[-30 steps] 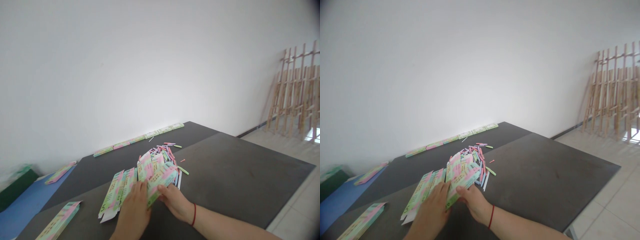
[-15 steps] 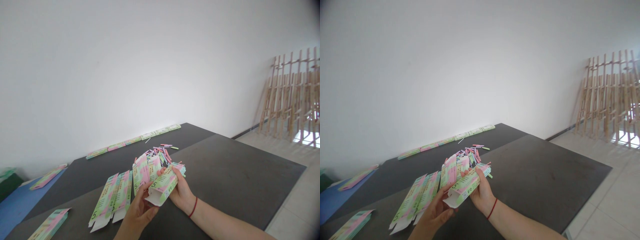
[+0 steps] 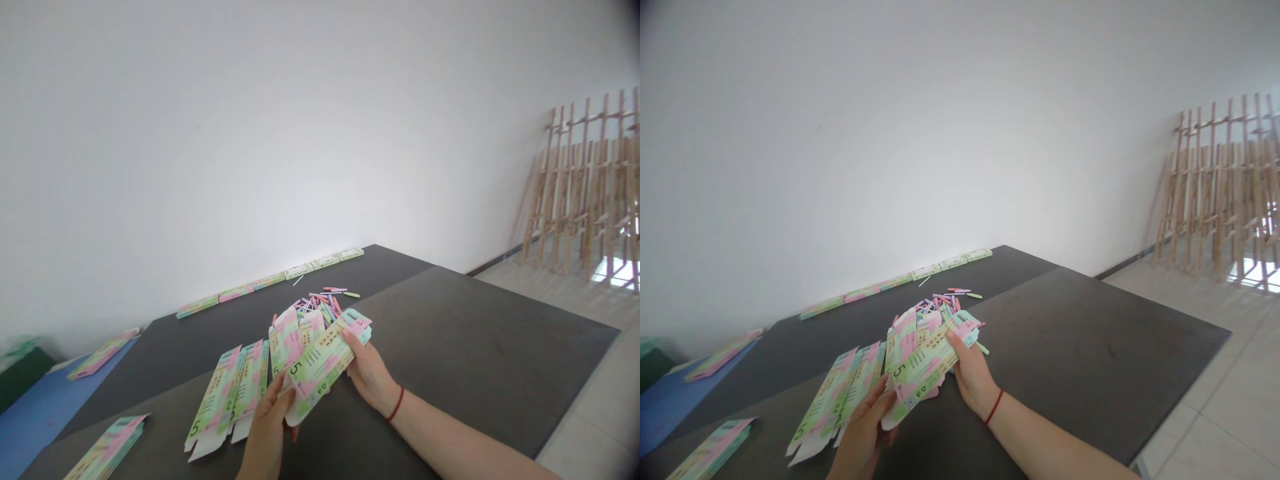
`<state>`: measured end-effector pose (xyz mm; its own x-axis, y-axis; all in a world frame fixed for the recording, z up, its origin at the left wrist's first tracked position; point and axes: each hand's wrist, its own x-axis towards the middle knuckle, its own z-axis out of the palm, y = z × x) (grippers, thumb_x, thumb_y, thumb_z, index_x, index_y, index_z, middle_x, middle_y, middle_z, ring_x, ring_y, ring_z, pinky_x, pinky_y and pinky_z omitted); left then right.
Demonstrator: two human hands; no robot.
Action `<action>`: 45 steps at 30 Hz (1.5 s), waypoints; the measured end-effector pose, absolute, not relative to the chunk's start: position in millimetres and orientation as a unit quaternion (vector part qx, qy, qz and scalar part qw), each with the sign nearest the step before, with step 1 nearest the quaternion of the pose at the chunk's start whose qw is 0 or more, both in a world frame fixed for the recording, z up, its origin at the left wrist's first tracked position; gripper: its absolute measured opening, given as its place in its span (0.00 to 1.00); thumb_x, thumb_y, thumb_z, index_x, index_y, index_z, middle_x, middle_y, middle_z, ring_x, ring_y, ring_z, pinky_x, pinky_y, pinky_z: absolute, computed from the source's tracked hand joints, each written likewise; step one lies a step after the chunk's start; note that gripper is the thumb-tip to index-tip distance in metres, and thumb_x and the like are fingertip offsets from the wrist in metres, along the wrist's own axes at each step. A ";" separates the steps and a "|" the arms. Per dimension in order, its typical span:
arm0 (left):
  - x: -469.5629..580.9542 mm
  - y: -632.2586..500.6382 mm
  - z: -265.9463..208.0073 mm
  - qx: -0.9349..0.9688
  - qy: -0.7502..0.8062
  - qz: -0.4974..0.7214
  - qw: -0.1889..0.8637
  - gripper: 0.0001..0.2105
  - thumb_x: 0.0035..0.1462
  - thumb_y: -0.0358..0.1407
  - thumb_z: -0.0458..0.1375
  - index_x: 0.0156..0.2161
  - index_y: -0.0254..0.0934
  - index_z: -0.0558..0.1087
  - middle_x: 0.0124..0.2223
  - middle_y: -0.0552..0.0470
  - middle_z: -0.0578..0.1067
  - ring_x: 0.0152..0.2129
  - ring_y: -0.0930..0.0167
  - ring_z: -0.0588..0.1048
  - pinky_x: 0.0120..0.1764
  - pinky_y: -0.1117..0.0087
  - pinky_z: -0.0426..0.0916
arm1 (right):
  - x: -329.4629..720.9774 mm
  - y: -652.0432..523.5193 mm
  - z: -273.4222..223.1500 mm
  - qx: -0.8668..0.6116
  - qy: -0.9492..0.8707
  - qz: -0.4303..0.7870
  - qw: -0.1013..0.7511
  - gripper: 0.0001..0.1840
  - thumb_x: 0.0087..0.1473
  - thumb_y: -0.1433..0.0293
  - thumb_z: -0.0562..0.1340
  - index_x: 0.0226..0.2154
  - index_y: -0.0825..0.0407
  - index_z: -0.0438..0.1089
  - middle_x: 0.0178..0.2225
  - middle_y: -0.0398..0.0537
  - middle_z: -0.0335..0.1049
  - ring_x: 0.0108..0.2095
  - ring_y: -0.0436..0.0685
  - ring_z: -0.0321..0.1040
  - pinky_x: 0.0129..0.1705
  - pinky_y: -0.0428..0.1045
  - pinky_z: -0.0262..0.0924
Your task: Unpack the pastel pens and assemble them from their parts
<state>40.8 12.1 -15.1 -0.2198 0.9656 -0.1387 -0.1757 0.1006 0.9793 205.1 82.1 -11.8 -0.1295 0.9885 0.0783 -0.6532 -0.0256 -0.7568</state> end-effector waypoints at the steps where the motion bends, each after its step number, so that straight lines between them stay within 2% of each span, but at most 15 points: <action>1: 35.7 14.6 -14.3 0.368 0.556 0.563 0.488 0.26 0.45 0.41 0.61 0.51 0.35 0.67 0.18 0.61 0.67 0.09 0.80 0.57 0.12 0.79 0.52 | 212.1 86.9 -9.4 -0.287 -0.367 0.618 0.633 0.32 0.51 0.58 0.61 0.55 0.53 0.55 0.50 0.56 0.65 0.49 0.63 0.64 0.49 0.60 0.60; 4: 25.1 18.2 -9.6 0.393 0.581 0.549 0.454 0.24 0.46 0.41 0.59 0.49 0.35 0.69 0.18 0.61 0.68 0.10 0.80 0.57 0.13 0.80 0.49 | 234.9 95.9 1.8 -0.381 -0.526 0.360 0.670 0.39 0.50 0.60 0.61 0.60 0.51 0.46 0.59 0.57 0.51 0.57 0.63 0.53 0.56 0.60 0.51; 6: 23.6 17.7 -6.9 0.411 0.580 0.540 0.450 0.22 0.46 0.41 0.59 0.48 0.35 0.70 0.19 0.59 0.70 0.11 0.79 0.60 0.14 0.80 0.49 | 243.5 93.4 8.4 -0.369 -0.687 0.210 0.590 0.36 0.51 0.61 0.61 0.59 0.51 0.51 0.60 0.56 0.50 0.60 0.63 0.46 0.60 0.61 0.42; 8: 25.3 16.5 -6.6 0.423 0.571 0.538 0.454 0.21 0.47 0.40 0.58 0.47 0.36 0.70 0.19 0.60 0.69 0.11 0.78 0.61 0.15 0.79 0.50 | 242.9 85.6 10.3 -0.314 -0.820 0.144 0.456 0.38 0.47 0.58 0.64 0.58 0.51 0.54 0.58 0.55 0.54 0.59 0.64 0.47 0.61 0.61 0.38; 10: 27.4 16.0 -9.1 0.429 0.565 0.537 0.457 0.20 0.47 0.40 0.57 0.47 0.37 0.70 0.18 0.61 0.68 0.12 0.77 0.63 0.16 0.79 0.53 | 235.2 77.2 7.1 -0.267 -0.890 0.131 0.347 0.47 0.41 0.54 0.66 0.60 0.52 0.52 0.57 0.57 0.57 0.58 0.65 0.51 0.61 0.62 0.37; 13: 27.4 16.4 -14.9 0.439 0.556 0.535 0.461 0.20 0.48 0.39 0.57 0.48 0.36 0.70 0.20 0.59 0.69 0.14 0.75 0.65 0.18 0.77 0.56 | 222.3 71.7 -1.6 -0.254 -0.917 0.125 0.282 0.54 0.37 0.51 0.68 0.61 0.56 0.48 0.55 0.60 0.59 0.56 0.66 0.53 0.60 0.62 0.36; 16: 24.0 16.1 -17.3 0.462 0.547 0.532 0.452 0.19 0.49 0.39 0.57 0.47 0.36 0.70 0.25 0.57 0.73 0.17 0.73 0.68 0.20 0.76 0.58 | 216.5 74.3 -6.4 -0.270 -0.916 0.114 0.274 0.52 0.35 0.52 0.70 0.59 0.56 0.52 0.52 0.60 0.62 0.54 0.66 0.56 0.60 0.61 0.37; 21: 23.2 13.2 -10.8 0.509 0.519 0.555 0.404 0.18 0.55 0.44 0.51 0.45 0.36 0.73 0.43 0.49 0.76 0.37 0.64 0.73 0.36 0.69 0.67 | 217.4 79.1 -3.7 -0.262 -0.919 0.085 0.282 0.43 0.37 0.55 0.70 0.54 0.54 0.58 0.48 0.54 0.64 0.50 0.64 0.59 0.59 0.60 0.40; 23: 26.1 12.2 -8.1 0.498 0.523 0.562 0.403 0.21 0.56 0.47 0.49 0.46 0.35 0.74 0.43 0.47 0.76 0.36 0.63 0.73 0.35 0.67 0.67 | 218.4 78.7 -1.1 -0.262 -0.920 0.065 0.283 0.39 0.41 0.56 0.68 0.53 0.53 0.59 0.48 0.54 0.64 0.49 0.63 0.59 0.58 0.60 0.41; 28: 32.0 10.0 -4.9 0.488 0.555 0.541 0.400 0.19 0.54 0.46 0.52 0.46 0.36 0.73 0.36 0.51 0.76 0.25 0.69 0.71 0.25 0.72 0.64 | 221.1 74.4 6.9 -0.269 -0.925 0.020 0.269 0.30 0.48 0.62 0.63 0.52 0.52 0.59 0.46 0.53 0.64 0.48 0.62 0.58 0.58 0.59 0.40; 33: 31.8 11.9 -6.4 0.526 0.573 0.485 0.400 0.21 0.53 0.47 0.54 0.48 0.37 0.71 0.26 0.55 0.75 0.18 0.71 0.68 0.20 0.73 0.60 | 223.2 70.7 11.7 -0.274 -0.929 0.003 0.249 0.29 0.48 0.65 0.63 0.53 0.52 0.58 0.47 0.52 0.63 0.48 0.62 0.58 0.59 0.60 0.36; 37: 29.6 14.2 -8.5 0.545 0.562 0.485 0.390 0.18 0.52 0.45 0.56 0.45 0.37 0.73 0.38 0.50 0.78 0.32 0.64 0.74 0.31 0.69 0.68 | 222.8 70.1 11.2 -0.275 -0.930 0.001 0.243 0.29 0.46 0.66 0.63 0.51 0.52 0.59 0.46 0.52 0.63 0.47 0.62 0.58 0.59 0.60 0.36; 40: 26.5 13.3 -9.6 0.538 0.572 0.499 0.366 0.18 0.54 0.45 0.52 0.43 0.37 0.75 0.49 0.49 0.74 0.45 0.60 0.71 0.41 0.65 0.68 | 222.3 70.6 9.9 -0.276 -0.929 0.002 0.248 0.29 0.46 0.64 0.64 0.51 0.52 0.60 0.45 0.52 0.63 0.47 0.62 0.58 0.58 0.59 0.38; 43: 25.2 12.8 -12.5 0.515 0.574 0.524 0.362 0.19 0.57 0.45 0.48 0.43 0.37 0.75 0.49 0.48 0.74 0.48 0.60 0.68 0.46 0.63 0.65 | 222.2 71.0 8.5 -0.274 -0.926 0.010 0.258 0.29 0.46 0.60 0.64 0.50 0.52 0.61 0.44 0.51 0.64 0.46 0.61 0.58 0.57 0.58 0.40; 45: 26.2 13.3 -15.4 0.493 0.562 0.545 0.381 0.19 0.57 0.46 0.49 0.44 0.37 0.75 0.47 0.48 0.75 0.44 0.61 0.71 0.43 0.64 0.67 | 222.2 71.0 7.6 -0.274 -0.925 0.016 0.264 0.29 0.46 0.58 0.64 0.49 0.52 0.61 0.43 0.51 0.64 0.45 0.61 0.58 0.57 0.58 0.41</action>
<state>26.2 13.3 -15.4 -0.2240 0.9684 0.1095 0.1394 -0.0794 0.9870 222.2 71.0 7.6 -0.7106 0.5146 0.4798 0.4981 0.8496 -0.1734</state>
